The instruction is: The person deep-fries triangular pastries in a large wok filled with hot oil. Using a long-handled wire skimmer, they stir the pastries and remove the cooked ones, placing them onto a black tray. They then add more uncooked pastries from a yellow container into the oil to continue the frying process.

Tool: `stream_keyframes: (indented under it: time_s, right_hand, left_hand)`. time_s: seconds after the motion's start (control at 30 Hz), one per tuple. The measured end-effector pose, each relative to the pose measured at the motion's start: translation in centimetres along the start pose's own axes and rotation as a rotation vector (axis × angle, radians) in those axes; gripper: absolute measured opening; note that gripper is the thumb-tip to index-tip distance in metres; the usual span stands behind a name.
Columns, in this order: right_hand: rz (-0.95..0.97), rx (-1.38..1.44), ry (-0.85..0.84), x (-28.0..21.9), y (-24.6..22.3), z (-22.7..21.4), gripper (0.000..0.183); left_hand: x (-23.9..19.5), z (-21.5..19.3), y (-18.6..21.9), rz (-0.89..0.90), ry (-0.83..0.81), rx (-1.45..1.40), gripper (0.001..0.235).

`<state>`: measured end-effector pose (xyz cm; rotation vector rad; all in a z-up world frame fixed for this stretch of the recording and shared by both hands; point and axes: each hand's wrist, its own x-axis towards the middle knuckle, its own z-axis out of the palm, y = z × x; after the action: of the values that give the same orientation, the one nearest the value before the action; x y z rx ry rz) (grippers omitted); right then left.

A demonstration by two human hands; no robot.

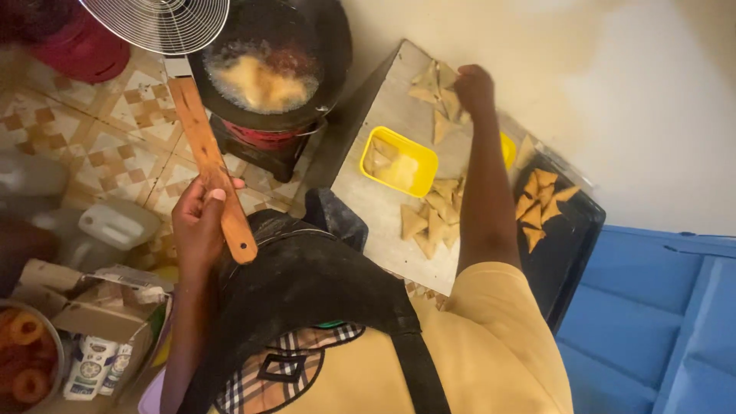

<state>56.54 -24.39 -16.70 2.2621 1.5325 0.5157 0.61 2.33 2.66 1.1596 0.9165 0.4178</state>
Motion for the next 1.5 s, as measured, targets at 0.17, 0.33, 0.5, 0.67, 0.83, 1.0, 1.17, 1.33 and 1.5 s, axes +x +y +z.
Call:
stream_keyframes:
  time_s: [0.17,0.33,0.5,0.67,0.83,1.0,1.17,1.33,1.5]
  right_hand:
    - [0.325,0.743,0.043,0.8,-4.9,-2.5,0.056]
    - [0.531,0.764,-0.021,3.7,-7.8,-6.5,0.022]
    - [0.570,0.689,-0.188,3.0,-7.6,-6.2,0.023]
    - [0.471,0.812,-0.151,1.7,-7.7,-11.5,0.018]
    - [0.475,0.878,0.048,4.4,-8.1,-15.5,0.021]
    - [0.346,1.017,0.140,10.0,-11.3,-20.3,0.022]
    - [-0.076,1.132,0.112,16.1,-15.7,-22.7,0.026]
    - [-0.378,0.781,0.011,20.4,-18.3,-17.3,0.010]
    - [-0.521,0.495,0.036,21.7,-19.0,-8.8,0.020]
  left_hand:
    - [-0.2,0.9,1.1,-0.030,-0.029,0.065,0.029]
    - [-0.1,1.1,0.5,-0.046,-0.038,-0.050,0.036]
    - [0.1,-0.2,-1.4,0.147,-0.043,-0.197,0.037]
    - [0.1,-0.8,-1.2,0.155,0.021,-0.254,0.035]
    - [0.9,-1.9,-2.5,0.167,0.023,-0.271,0.034]
    - [0.0,-1.2,1.0,-0.021,0.057,-0.013,0.032]
    - [0.5,-1.9,-1.5,-0.020,0.052,-0.100,0.033]
    - [-1.1,-1.5,1.0,-0.068,0.101,-0.093,0.030]
    - [-1.0,-2.0,0.0,-0.102,0.104,-0.075,0.035]
